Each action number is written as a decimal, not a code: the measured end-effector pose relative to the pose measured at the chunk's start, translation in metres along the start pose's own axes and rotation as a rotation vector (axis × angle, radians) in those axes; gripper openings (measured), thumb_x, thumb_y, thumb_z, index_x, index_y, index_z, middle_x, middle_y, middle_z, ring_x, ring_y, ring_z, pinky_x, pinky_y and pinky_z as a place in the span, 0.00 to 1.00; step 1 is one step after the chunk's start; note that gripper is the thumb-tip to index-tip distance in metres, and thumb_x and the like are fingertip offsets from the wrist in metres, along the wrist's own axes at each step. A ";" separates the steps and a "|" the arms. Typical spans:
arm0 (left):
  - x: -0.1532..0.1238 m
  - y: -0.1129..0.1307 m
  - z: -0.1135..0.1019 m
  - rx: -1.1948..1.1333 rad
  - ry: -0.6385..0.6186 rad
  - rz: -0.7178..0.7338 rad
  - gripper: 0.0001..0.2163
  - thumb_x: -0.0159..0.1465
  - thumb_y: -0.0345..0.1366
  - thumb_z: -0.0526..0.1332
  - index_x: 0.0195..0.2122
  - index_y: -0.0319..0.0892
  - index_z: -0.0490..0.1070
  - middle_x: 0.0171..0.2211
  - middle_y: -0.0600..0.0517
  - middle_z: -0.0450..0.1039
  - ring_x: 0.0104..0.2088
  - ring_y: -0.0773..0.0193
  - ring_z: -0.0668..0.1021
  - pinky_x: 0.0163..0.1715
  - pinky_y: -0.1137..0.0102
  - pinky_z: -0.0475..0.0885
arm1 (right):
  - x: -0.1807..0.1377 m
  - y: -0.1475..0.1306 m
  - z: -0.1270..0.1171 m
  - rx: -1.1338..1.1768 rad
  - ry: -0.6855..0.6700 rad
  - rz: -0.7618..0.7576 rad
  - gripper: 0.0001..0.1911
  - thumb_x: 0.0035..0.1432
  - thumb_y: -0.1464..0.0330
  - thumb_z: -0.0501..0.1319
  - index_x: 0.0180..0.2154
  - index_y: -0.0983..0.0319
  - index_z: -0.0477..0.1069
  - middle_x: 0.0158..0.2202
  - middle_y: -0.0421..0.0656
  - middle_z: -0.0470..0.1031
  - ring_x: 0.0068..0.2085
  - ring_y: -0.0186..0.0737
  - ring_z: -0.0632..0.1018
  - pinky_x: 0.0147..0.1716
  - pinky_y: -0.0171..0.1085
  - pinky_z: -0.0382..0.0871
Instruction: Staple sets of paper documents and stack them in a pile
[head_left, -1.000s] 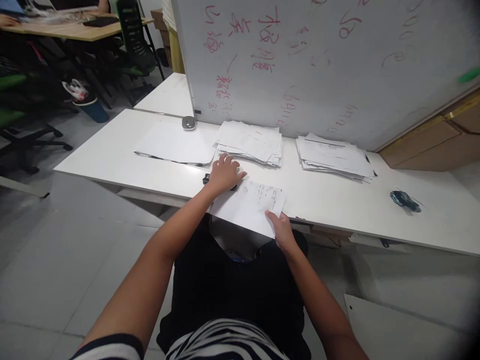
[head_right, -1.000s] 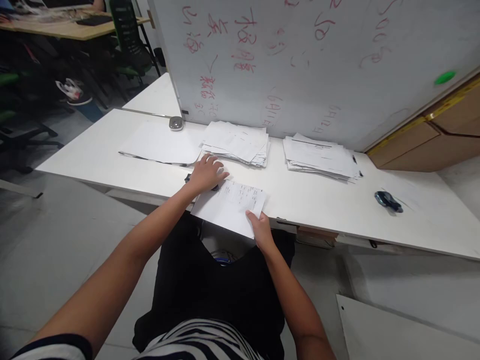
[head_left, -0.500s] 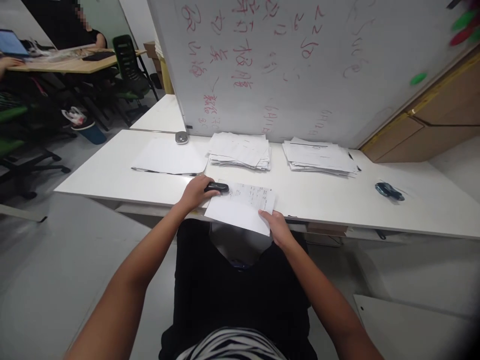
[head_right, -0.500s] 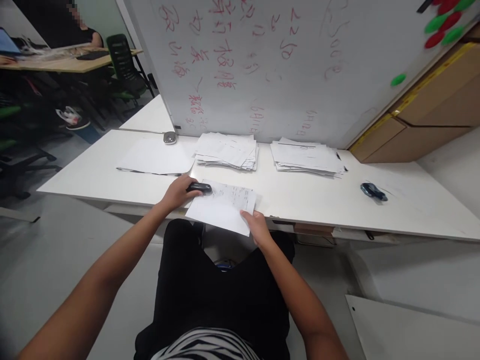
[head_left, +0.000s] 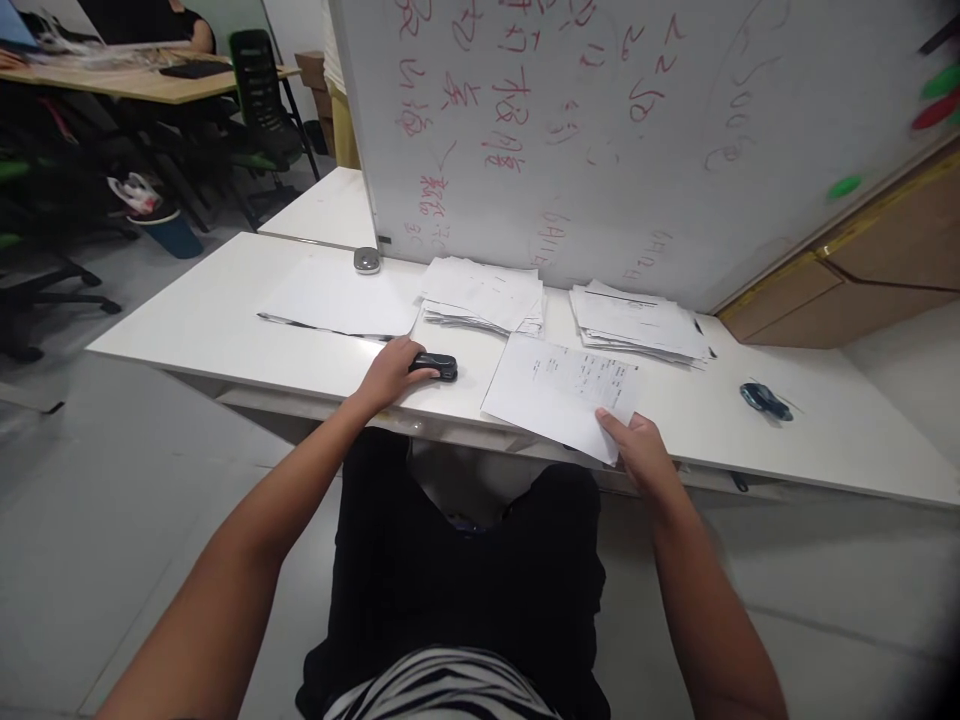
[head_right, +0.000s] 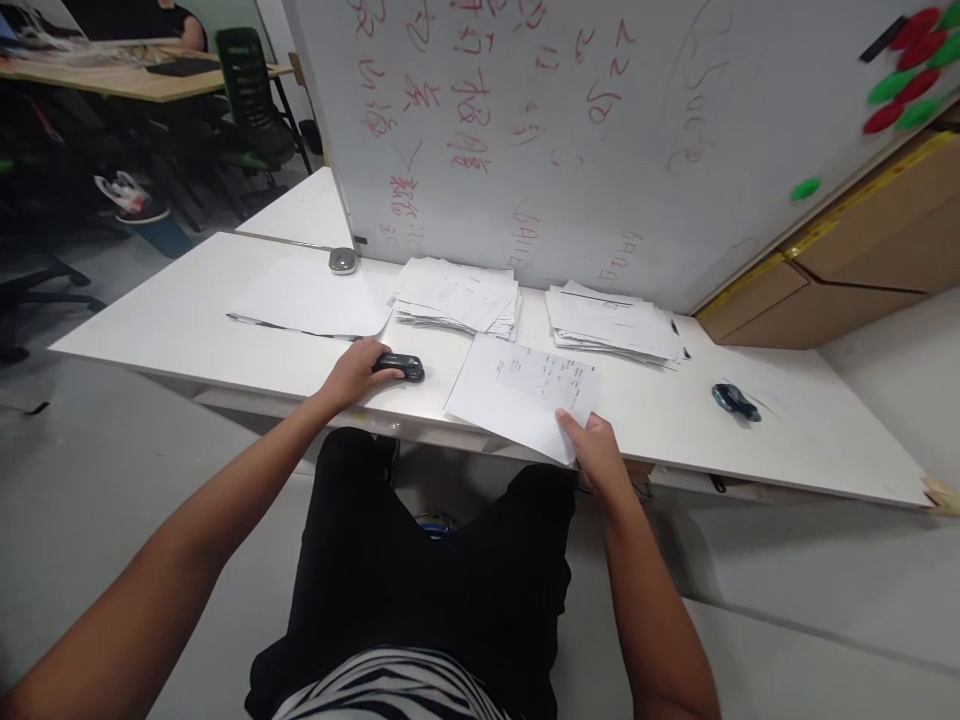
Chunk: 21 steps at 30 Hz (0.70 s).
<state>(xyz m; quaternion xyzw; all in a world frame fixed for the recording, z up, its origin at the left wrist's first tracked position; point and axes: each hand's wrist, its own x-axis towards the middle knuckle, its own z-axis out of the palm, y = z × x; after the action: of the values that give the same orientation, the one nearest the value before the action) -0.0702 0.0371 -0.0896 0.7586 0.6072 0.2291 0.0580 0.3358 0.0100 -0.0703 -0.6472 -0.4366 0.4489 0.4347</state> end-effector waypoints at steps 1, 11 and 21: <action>0.000 0.000 0.000 0.003 -0.003 -0.003 0.17 0.61 0.50 0.60 0.41 0.42 0.68 0.39 0.46 0.69 0.41 0.54 0.70 0.39 0.63 0.65 | 0.000 0.002 -0.001 0.000 -0.011 0.009 0.17 0.49 0.61 0.69 0.40 0.63 0.76 0.46 0.47 0.80 0.48 0.49 0.79 0.50 0.45 0.74; 0.001 0.001 0.000 0.028 -0.022 -0.034 0.16 0.62 0.50 0.60 0.41 0.42 0.67 0.38 0.46 0.70 0.41 0.55 0.71 0.38 0.64 0.66 | 0.004 0.009 -0.009 -0.193 -0.010 -0.007 0.18 0.52 0.61 0.66 0.43 0.64 0.76 0.45 0.49 0.79 0.46 0.50 0.80 0.48 0.45 0.75; 0.004 0.001 0.003 0.118 -0.002 -0.033 0.17 0.60 0.52 0.61 0.39 0.42 0.68 0.37 0.46 0.70 0.40 0.53 0.72 0.37 0.63 0.66 | 0.144 -0.046 -0.053 -0.388 0.182 -0.115 0.12 0.54 0.69 0.64 0.40 0.68 0.75 0.34 0.51 0.79 0.34 0.39 0.79 0.34 0.37 0.74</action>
<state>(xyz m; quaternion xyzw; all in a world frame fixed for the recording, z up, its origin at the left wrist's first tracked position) -0.0670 0.0416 -0.0909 0.7507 0.6321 0.1913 0.0177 0.4102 0.1491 -0.0440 -0.7305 -0.5100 0.2706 0.3646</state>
